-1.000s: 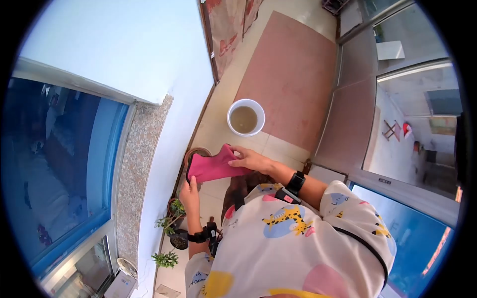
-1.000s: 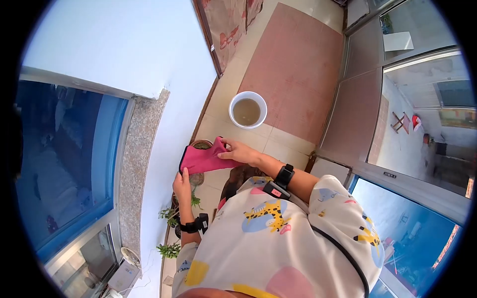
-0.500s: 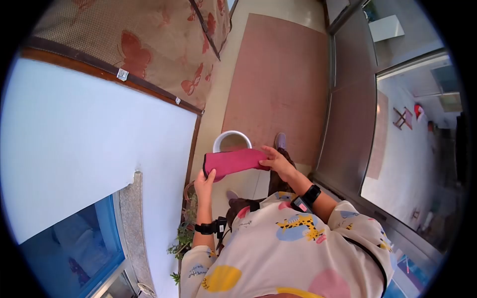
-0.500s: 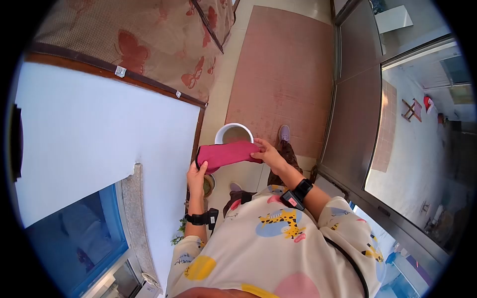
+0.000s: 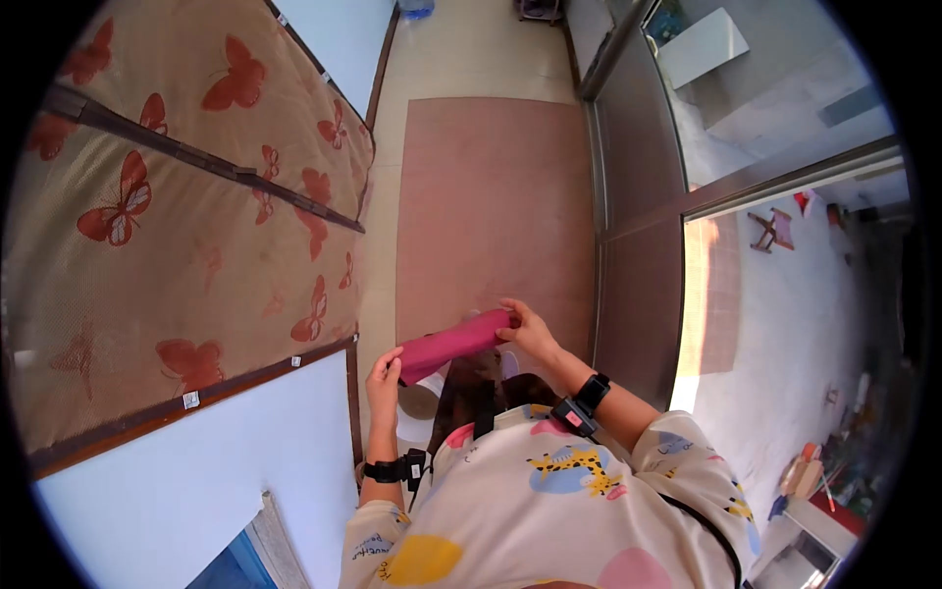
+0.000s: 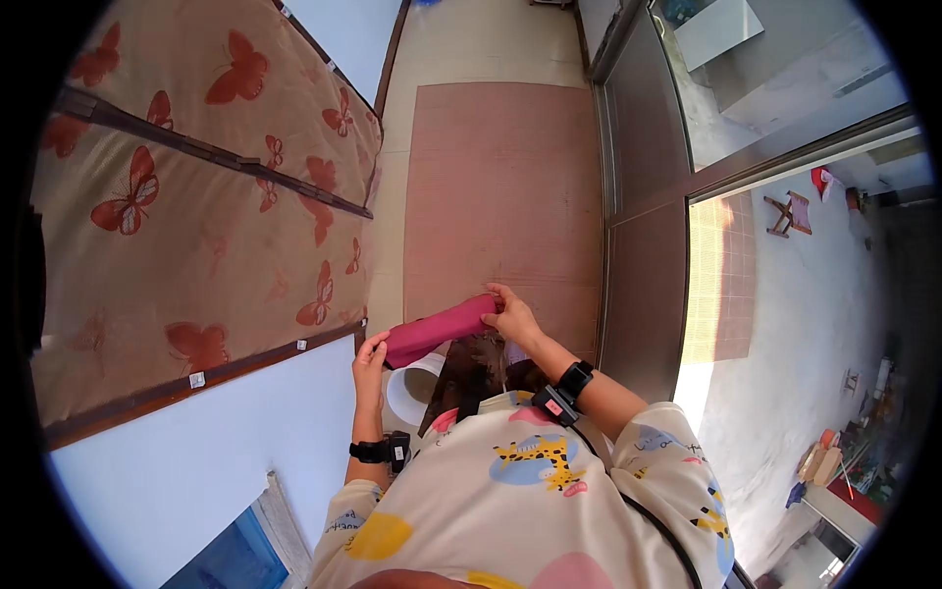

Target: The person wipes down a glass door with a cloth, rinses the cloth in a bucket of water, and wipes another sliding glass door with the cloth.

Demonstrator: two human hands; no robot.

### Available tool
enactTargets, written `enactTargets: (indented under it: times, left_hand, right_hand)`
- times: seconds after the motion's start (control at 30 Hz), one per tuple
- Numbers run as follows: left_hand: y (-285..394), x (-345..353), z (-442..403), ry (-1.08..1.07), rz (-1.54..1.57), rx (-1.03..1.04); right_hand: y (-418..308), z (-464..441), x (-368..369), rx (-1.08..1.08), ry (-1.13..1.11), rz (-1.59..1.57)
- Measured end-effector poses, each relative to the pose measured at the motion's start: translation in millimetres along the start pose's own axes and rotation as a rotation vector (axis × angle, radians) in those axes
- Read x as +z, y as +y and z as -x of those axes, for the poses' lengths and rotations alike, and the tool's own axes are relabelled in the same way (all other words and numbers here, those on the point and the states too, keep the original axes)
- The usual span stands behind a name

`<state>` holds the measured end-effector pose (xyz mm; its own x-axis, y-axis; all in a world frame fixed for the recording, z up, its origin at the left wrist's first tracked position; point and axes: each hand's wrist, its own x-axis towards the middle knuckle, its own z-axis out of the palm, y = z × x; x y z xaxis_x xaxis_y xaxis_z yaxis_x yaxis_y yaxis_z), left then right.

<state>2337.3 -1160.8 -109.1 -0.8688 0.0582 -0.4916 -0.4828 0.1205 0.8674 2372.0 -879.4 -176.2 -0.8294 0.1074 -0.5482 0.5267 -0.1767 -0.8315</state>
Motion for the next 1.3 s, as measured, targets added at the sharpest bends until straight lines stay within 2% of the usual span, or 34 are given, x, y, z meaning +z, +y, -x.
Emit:
enactTargets:
  times: [0.07,0.13,0.2,0.27,0.33,0.37,0.4,0.43,0.47,0.5,0.53,0.6,0.63,0.67,0.7,0.77,0.83,0.9,0.93,0.97,1.0,1.07,1.13,1.17,1.2,1.23,1.27,1.3]
  left_hand:
    - [22,21,-44,-0.054,-0.024,-0.022]
    - [36,36,-91,-0.136,-0.153,0.156]
    - [71,59,-140,-0.204,-0.148,0.15]
    - [111,81,-176,-0.242,-0.638,0.316]
    - [141,110,-223,-0.229,-0.701,0.399]
    - [161,122,-241,-0.226,-0.862,0.441]
    - [179,131,-256,-0.228,-1.032,0.478]
    - [196,142,-270,-0.256,-1.045,0.48]
    - [215,155,-286,-0.235,-1.109,0.6]
    - [232,169,-304,-0.211,-1.163,0.728]
    - [245,182,-323,-0.237,-1.169,0.737]
    - [268,204,-361,-0.232,-1.131,0.915]
    - [279,216,-375,-0.256,-1.131,0.921]
    - [292,229,-385,-0.252,-1.142,0.886]
    - [300,241,-396,-0.246,-1.157,0.848]
    - [310,263,-428,-0.283,-1.097,0.844]
    - [322,295,-451,-0.33,-1.048,0.843]
    - [336,321,-467,-0.564,-0.489,0.401]
    - [346,338,-474,-0.586,-0.511,0.401]
    - [353,366,-481,-0.627,-0.156,0.101]
    - [360,392,-480,-0.634,0.195,-0.218]
    - [377,446,-488,-0.72,0.225,-0.238]
    - [393,491,-500,-0.943,0.455,-0.275]
    - [397,507,-507,-0.864,0.391,-0.199]
    - [402,527,-525,-0.899,0.42,-0.232]
    - [404,546,-536,-0.867,0.337,-0.175]
    - [412,568,-542,-0.84,0.256,-0.116]
    - [422,591,-545,-0.877,0.232,-0.142]
  right_hand:
    - [-27,-33,-25,-0.044,0.039,0.057]
    - [-67,-55,-43,0.014,0.066,0.145]
    - [-79,-85,-65,0.016,0.113,0.106]
    - [-101,-103,-83,0.031,0.154,0.081]
    - [-142,-119,-103,-0.085,0.062,0.224]
    - [-167,-121,-108,-0.106,0.07,0.349]
    - [-179,-128,-112,-0.093,0.091,0.328]
    - [-189,-137,-119,-0.16,0.065,0.481]
    - [-199,-149,-127,-0.227,0.033,0.636]
    - [-210,-162,-133,-0.22,0.051,0.625]
    - [-218,-175,-138,-0.269,0.137,0.73]
    - [-231,-202,-154,-0.29,0.239,0.823]
    - [-236,-219,-165,-0.44,0.332,0.851]
    - [-243,-236,-177,-0.588,0.42,0.878]
    - [-260,-247,-187,-0.57,0.429,0.869]
    - [-308,-270,-210,-0.127,0.333,0.6]
    - [-331,-307,-239,-0.088,0.357,0.486]
    - [-358,-322,-251,-0.034,0.388,0.34]
    - [-386,-327,-257,-0.027,0.398,0.182]
    - [-408,-341,-269,-0.039,0.413,0.032]
    - [-418,-357,-277,-0.042,0.426,0.012]
    - [-431,-377,-281,-0.244,0.449,0.006]
    - [-442,-388,-285,-0.478,0.418,0.126]
    - [-446,-392,-291,-0.569,0.393,0.154]
    - [-449,-390,-303,-0.645,0.379,0.176]
    - [-452,-388,-326,-0.549,0.234,0.123]
    - [-447,-390,-347,-0.536,0.283,0.105]
    - [-436,-393,-366,-0.426,0.334,-0.209]
